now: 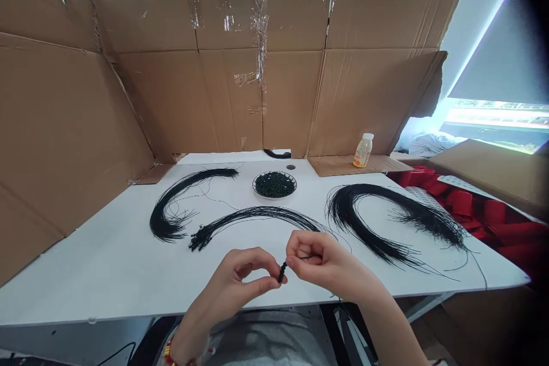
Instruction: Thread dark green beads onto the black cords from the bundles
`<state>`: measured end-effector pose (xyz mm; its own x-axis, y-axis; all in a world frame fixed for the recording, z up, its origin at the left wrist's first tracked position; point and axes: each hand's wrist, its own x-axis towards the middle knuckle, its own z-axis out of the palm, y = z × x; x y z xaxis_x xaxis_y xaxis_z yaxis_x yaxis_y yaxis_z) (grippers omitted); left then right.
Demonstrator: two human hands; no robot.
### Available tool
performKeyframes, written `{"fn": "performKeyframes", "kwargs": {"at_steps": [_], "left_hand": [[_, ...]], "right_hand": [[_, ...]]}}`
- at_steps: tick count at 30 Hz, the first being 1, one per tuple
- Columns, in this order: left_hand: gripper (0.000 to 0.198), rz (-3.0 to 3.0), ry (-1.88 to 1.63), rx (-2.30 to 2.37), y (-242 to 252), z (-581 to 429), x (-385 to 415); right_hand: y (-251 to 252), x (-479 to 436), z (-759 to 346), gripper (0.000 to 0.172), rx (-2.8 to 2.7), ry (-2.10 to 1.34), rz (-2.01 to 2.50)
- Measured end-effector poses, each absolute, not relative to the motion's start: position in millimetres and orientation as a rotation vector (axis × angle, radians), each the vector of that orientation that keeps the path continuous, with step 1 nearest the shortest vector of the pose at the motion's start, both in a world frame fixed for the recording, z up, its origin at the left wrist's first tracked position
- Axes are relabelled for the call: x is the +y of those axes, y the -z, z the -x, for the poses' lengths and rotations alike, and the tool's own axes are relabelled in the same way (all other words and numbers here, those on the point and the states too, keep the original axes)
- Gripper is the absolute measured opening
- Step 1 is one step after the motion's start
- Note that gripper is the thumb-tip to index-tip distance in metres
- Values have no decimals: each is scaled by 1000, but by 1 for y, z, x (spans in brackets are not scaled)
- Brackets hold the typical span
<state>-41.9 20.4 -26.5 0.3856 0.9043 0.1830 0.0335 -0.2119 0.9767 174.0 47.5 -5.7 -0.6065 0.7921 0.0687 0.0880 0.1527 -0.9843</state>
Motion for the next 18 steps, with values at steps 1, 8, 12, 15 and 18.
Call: {"fn": "performKeyframes", "kwargs": {"at_steps": [1, 8, 12, 15, 18], "left_hand": [[3, -1572, -1027, 861, 27, 42, 21], [6, -1606, -1063, 867, 25, 41, 22], [6, -1596, -1062, 844, 24, 42, 20], [6, -1593, -1052, 853, 26, 42, 19], [9, -1608, -1027, 877, 27, 44, 19]], "right_hand": [[6, 47, -174, 16, -1835, -1498, 836], [5, 46, -174, 17, -1862, -1472, 841], [6, 46, -175, 18, -1871, -1467, 855], [5, 45, -175, 18, -1900, -1453, 868], [5, 42, -173, 14, -1942, -1409, 900]]}}
